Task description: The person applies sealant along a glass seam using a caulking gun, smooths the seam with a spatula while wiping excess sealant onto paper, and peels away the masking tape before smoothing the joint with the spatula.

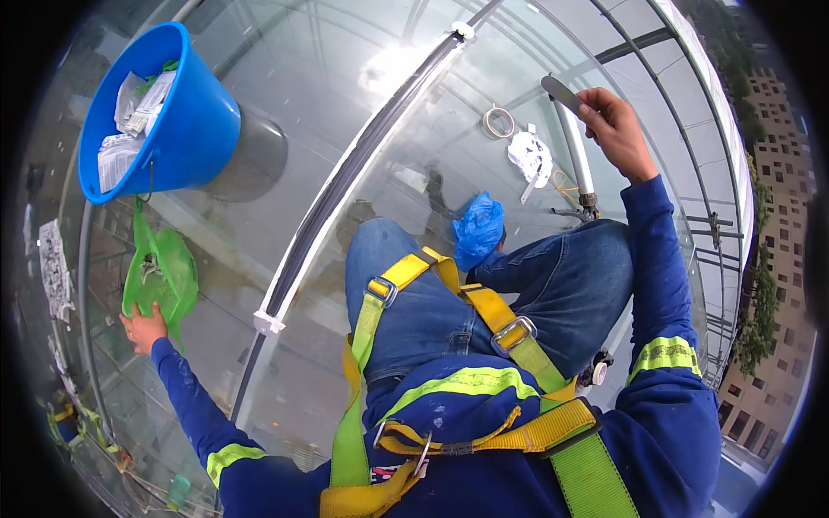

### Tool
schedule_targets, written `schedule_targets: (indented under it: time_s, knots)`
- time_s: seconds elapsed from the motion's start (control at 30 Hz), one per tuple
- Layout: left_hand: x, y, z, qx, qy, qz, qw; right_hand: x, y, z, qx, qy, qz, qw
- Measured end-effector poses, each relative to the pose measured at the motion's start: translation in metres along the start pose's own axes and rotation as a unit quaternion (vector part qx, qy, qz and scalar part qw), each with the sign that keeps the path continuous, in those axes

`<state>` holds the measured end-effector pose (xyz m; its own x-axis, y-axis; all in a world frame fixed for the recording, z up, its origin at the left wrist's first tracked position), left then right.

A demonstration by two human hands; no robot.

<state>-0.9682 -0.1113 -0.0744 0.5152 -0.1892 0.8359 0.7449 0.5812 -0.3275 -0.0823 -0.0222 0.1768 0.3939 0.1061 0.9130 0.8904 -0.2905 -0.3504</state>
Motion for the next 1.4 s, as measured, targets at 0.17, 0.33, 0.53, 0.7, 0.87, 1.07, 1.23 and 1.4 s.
schedule_targets:
  time_s: [0.17,0.33,0.53,0.7,0.87,1.07,1.23,1.4]
  knots:
    - [0.167,0.075,-0.005,0.079,-0.007,-0.112,0.99,-0.052,0.111,0.086,-0.07,0.05,0.131,0.988]
    - [0.202,0.146,0.007,-0.061,0.099,-0.386,0.915,-0.19,0.22,0.131,-0.205,0.042,0.03,0.977]
    - [0.281,0.303,-0.003,-0.18,0.006,-0.546,0.818,-0.228,0.24,0.137,-0.21,-0.012,-0.094,0.973]
    - [0.242,0.36,-0.048,-0.092,-0.13,-0.578,0.8,-0.202,0.198,0.155,-0.102,0.136,-0.024,0.985]
    - [0.16,0.282,-0.137,0.101,-0.184,-0.491,0.846,-0.183,0.129,0.178,0.022,0.115,0.029,0.993]
    - [0.095,0.076,-0.23,0.369,-0.185,-0.309,0.857,-0.131,0.052,0.175,0.15,0.052,0.038,0.987]
    - [0.071,0.028,-0.262,0.36,-0.259,-0.354,0.823,-0.072,-0.042,0.13,0.232,0.048,-0.02,0.971]
    - [0.052,0.07,-0.241,0.276,-0.37,-0.387,0.798,-0.034,-0.123,0.067,0.347,0.048,-0.122,0.929]
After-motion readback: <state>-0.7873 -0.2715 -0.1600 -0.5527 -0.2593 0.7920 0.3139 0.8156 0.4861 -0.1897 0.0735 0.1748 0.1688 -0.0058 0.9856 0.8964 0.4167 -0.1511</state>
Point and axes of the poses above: each hand's wrist, its own z-axis towards the middle knuckle, its own x-axis out of the back of the hand, y = z × x, the point moved 4 cm from there along z, towards the middle knuckle, and after that the axes turned 8 degrees about -z, right-handed, at the moved point
